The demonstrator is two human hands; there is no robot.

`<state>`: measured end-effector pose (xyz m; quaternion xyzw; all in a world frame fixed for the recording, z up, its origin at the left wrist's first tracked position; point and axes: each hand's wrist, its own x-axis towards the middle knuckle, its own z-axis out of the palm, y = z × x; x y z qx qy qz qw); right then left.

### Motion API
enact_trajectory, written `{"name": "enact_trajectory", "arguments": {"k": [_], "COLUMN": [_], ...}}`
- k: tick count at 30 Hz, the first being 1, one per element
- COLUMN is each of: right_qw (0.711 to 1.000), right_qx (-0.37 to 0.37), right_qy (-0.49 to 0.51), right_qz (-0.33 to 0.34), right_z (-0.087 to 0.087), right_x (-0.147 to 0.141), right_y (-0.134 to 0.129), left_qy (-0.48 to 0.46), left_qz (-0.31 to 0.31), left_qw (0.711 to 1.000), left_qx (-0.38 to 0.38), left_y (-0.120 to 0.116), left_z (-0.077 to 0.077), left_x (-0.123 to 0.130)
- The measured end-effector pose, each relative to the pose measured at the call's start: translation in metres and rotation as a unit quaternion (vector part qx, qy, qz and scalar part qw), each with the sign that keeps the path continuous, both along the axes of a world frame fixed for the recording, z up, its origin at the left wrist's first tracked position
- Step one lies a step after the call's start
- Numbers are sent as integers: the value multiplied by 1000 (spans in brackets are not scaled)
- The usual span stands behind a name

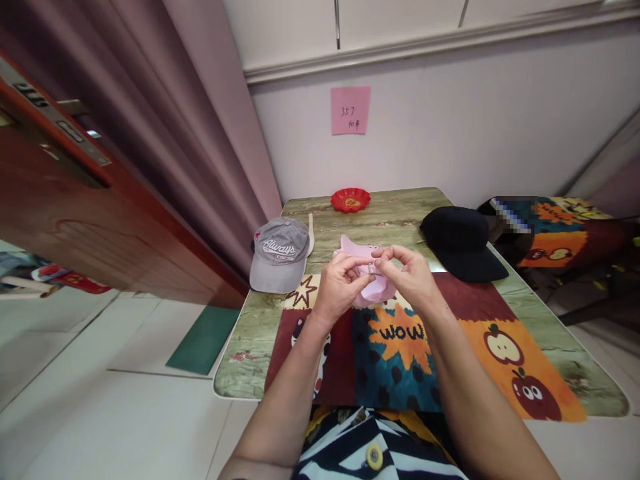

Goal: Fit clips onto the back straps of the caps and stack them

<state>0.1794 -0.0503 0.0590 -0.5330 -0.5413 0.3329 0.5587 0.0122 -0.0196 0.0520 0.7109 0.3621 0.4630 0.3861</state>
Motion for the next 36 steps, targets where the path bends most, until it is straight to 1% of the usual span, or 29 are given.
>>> {"name": "enact_trajectory", "arguments": {"k": [6,8,10,14,18,24,27,31,34,36], "right_qw": [992,990,990,992,993,992,993,991,990,991], "right_qx": [29,41,48,36,11,-52,-41,-36,-29,-25], "right_qy": [-116,-133,-133,-111,-83,-51,-23,35,50,56], "right_qz": [-32,-26,-7,40,84,102,107,124,125,119], "right_z": [14,16,15,12,14,17,14,5,-1,-2], "right_x": [-3,-3,-2,2,6,7,7,6,5,4], "right_y": [-3,-4,-4,-3,-5,-8,-7,-5,-3,-3], "left_qy": [64,85,104,119,124,129,132,127,120,114], "left_qz": [18,20,20,16,3,-8,-4,1,8,14], "left_qw": [996,994,991,988,987,984,984,985,986,986], "left_qx": [55,72,83,93,98,123,123,116,116,117], "left_y": [-2,-3,-4,-6,-9,-12,-12,-11,-11,-11], "left_z": [6,8,10,14,17,18,19,18,15,13], "left_x": [0,0,-1,-3,-4,-4,-6,-7,-5,-4]}}
